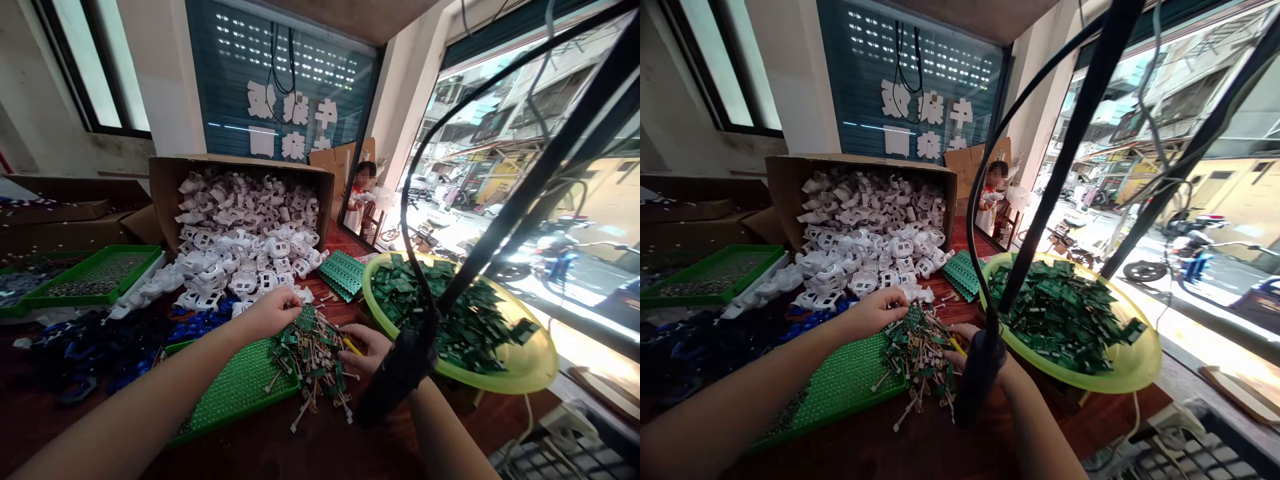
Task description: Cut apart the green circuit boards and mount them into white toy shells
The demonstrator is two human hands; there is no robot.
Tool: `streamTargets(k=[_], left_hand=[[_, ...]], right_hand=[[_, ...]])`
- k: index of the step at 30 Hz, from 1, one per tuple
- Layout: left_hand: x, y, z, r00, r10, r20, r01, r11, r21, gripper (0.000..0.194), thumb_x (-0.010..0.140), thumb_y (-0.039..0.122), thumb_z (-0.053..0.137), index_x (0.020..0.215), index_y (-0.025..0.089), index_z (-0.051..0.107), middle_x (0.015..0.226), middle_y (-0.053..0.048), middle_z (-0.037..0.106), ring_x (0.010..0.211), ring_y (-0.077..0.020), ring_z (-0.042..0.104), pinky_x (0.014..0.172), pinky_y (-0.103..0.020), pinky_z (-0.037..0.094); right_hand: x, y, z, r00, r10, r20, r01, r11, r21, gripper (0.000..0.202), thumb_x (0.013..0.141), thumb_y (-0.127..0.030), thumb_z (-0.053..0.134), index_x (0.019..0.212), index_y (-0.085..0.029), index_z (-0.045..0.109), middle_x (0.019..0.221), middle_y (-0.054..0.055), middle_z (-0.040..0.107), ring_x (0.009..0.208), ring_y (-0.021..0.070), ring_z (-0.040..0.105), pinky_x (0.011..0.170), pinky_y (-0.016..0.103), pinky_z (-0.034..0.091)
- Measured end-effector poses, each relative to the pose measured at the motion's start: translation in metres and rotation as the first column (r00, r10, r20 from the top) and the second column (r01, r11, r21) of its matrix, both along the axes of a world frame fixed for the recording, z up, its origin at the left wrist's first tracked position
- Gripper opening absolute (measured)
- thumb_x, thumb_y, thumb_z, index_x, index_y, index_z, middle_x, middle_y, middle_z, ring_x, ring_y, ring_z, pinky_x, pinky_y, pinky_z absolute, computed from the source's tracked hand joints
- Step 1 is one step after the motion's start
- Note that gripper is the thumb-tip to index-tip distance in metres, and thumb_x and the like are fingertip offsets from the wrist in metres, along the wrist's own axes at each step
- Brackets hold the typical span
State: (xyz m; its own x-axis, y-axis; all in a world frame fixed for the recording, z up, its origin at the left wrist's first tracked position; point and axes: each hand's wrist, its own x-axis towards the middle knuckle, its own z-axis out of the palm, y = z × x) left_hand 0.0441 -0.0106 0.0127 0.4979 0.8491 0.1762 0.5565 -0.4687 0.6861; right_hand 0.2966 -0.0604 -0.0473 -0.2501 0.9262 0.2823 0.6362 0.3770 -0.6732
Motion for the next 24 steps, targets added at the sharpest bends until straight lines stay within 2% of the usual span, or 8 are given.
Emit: streamTargets(k=[3, 6, 10, 13, 15, 19, 24], left_hand=[[0.001, 0.002, -0.001, 1.000, 0.004, -0.031, -0.006, 0.999, -0.043, 0.019, 0.076, 0.033, 0.046, 0.074, 0.018, 0.057, 0.080, -0.003, 0.057, 0.074, -0.0179, 0.053, 0.065, -0.027, 0.042], [0.001, 0.004, 0.001, 0.999, 0.002, -0.053, -0.006, 0.997, -0.073, 0.020, 0.076, 0.033, 0.045, 0.076, 0.017, 0.057, 0.076, -0.003, 0.056, 0.071, -0.0177, 0.052, 0.062, -0.027, 0.041], [0.001, 0.005, 0.006, 0.996, -0.013, -0.086, 0.006, 0.996, -0.085, 0.021, 0.077, 0.035, 0.044, 0.076, 0.018, 0.057, 0.082, -0.003, 0.056, 0.071, -0.0176, 0.052, 0.062, -0.027, 0.041], [0.001, 0.005, 0.008, 0.993, -0.038, -0.114, 0.030, 0.997, -0.074, 0.020, 0.078, 0.034, 0.044, 0.075, 0.018, 0.056, 0.083, -0.003, 0.056, 0.074, -0.0179, 0.053, 0.064, -0.027, 0.041], [0.001, 0.006, 0.008, 0.990, -0.053, -0.129, 0.046, 0.997, -0.055, 0.019, 0.079, 0.033, 0.044, 0.075, 0.019, 0.055, 0.082, -0.003, 0.056, 0.076, -0.0181, 0.053, 0.066, -0.028, 0.041], [0.004, 0.006, 0.007, 0.985, -0.067, -0.157, 0.071, 0.997, 0.016, 0.016, 0.079, 0.028, 0.043, 0.073, 0.019, 0.055, 0.080, -0.003, 0.057, 0.075, -0.0178, 0.052, 0.066, -0.028, 0.040], [0.008, 0.003, 0.006, 0.986, -0.023, -0.166, 0.055, 0.980, 0.193, 0.012, 0.077, 0.019, 0.043, 0.067, 0.018, 0.050, 0.077, -0.004, 0.054, 0.078, -0.0189, 0.049, 0.072, -0.030, 0.038]], right_hand=[[-0.008, 0.003, 0.010, 0.991, 0.130, -0.027, -0.132, 0.987, -0.091, 0.039, 0.070, -0.036, 0.065, 0.106, -0.022, 0.064, 0.099, 0.007, 0.066, 0.088, 0.0237, 0.062, 0.082, 0.032, 0.050], [-0.010, 0.001, 0.013, 0.986, 0.147, -0.076, -0.157, 0.978, -0.137, 0.041, 0.070, -0.036, 0.065, 0.108, -0.021, 0.063, 0.101, 0.008, 0.066, 0.090, 0.0252, 0.062, 0.084, 0.034, 0.049], [-0.005, 0.003, 0.006, 0.979, 0.171, -0.111, -0.188, 0.967, -0.170, 0.044, 0.072, -0.038, 0.063, 0.111, -0.018, 0.060, 0.107, 0.007, 0.064, 0.094, 0.0240, 0.060, 0.085, 0.034, 0.047], [-0.004, 0.008, 0.001, 0.963, 0.234, -0.132, -0.256, 0.950, -0.179, 0.041, 0.075, -0.040, 0.060, 0.109, -0.017, 0.059, 0.103, 0.006, 0.064, 0.091, 0.0220, 0.060, 0.083, 0.031, 0.047], [-0.006, 0.012, -0.001, 0.955, 0.266, -0.128, -0.286, 0.943, -0.173, 0.038, 0.077, -0.039, 0.057, 0.107, -0.016, 0.060, 0.099, 0.006, 0.065, 0.088, 0.0211, 0.060, 0.081, 0.030, 0.047], [-0.009, 0.012, 0.001, 0.963, 0.261, -0.072, -0.269, 0.953, -0.138, 0.034, 0.079, -0.034, 0.054, 0.106, -0.015, 0.060, 0.095, 0.006, 0.066, 0.086, 0.0204, 0.060, 0.082, 0.029, 0.047], [-0.017, 0.005, 0.007, 0.980, 0.199, -0.030, -0.201, 0.974, -0.102, 0.032, 0.079, -0.028, 0.053, 0.108, -0.017, 0.059, 0.091, 0.005, 0.065, 0.083, 0.0196, 0.060, 0.080, 0.030, 0.047]])
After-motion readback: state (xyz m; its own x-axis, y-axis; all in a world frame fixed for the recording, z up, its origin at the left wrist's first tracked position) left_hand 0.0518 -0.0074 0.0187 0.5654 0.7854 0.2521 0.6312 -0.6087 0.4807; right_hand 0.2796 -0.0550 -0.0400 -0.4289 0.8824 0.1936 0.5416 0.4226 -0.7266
